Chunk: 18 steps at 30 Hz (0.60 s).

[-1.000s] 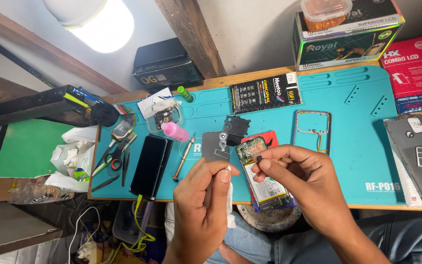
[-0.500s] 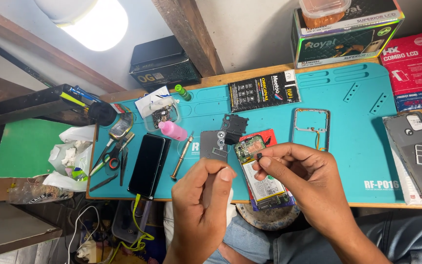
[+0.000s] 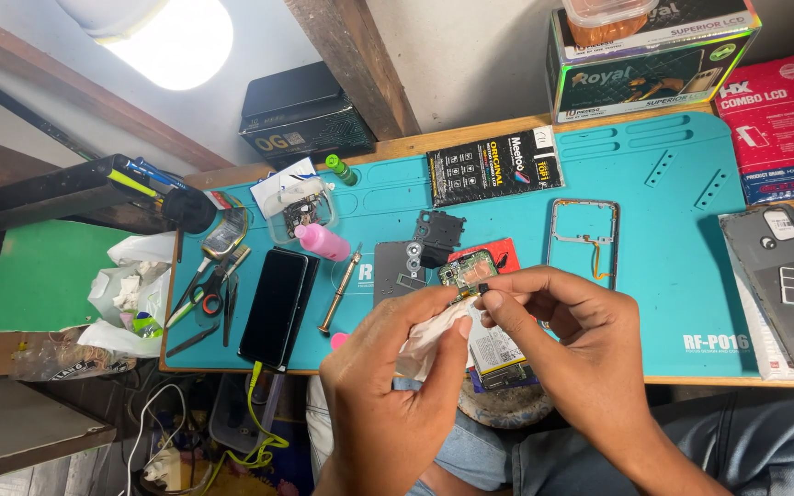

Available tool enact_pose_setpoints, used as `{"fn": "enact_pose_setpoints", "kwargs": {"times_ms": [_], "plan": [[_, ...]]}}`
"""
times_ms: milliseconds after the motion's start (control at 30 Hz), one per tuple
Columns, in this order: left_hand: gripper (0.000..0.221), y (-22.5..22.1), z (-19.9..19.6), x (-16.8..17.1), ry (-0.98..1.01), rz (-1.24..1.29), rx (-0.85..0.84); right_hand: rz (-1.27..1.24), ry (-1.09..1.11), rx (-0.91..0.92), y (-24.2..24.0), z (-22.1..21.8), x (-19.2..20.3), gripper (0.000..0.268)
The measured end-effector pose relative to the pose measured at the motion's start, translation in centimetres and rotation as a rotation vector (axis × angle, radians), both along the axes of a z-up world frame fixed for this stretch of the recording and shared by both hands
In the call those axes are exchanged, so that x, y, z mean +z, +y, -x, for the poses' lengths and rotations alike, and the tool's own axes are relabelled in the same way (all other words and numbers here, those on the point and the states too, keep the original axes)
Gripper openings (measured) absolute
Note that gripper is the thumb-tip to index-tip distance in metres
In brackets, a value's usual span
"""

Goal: Cleaning internal mobile phone components using a cleaning solution and a tissue at a repair workstation.

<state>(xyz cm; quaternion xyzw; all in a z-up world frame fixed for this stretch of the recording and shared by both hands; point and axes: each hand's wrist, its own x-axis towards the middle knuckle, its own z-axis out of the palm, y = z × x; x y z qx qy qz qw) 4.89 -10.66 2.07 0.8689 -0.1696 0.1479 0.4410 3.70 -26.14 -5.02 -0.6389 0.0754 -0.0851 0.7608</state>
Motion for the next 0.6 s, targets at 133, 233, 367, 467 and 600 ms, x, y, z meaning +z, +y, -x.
{"fn": "enact_pose_setpoints", "kwargs": {"times_ms": [133,233,367,467,600], "plan": [[0.023,-0.3,-0.1,-0.5,-0.066,-0.047,-0.012,0.097,-0.06,-0.034,0.3,0.2,0.8,0.015],[0.028,-0.5,-0.3,-0.8,-0.134,-0.068,-0.076,0.172,-0.081,-0.069,0.4,0.2,1.1,0.019],[0.032,-0.7,-0.4,-1.4,-0.162,-0.105,-0.104,0.215,-0.104,-0.077,0.5,0.3,1.5,0.017],[0.032,-0.8,-0.4,-1.5,-0.183,-0.117,-0.106,0.222,-0.109,-0.081,0.4,0.3,1.6,0.015],[0.03,-1.0,-0.5,-1.6,-0.181,-0.125,-0.109,0.261,-0.113,-0.091,0.4,0.3,1.8,0.014]]}}
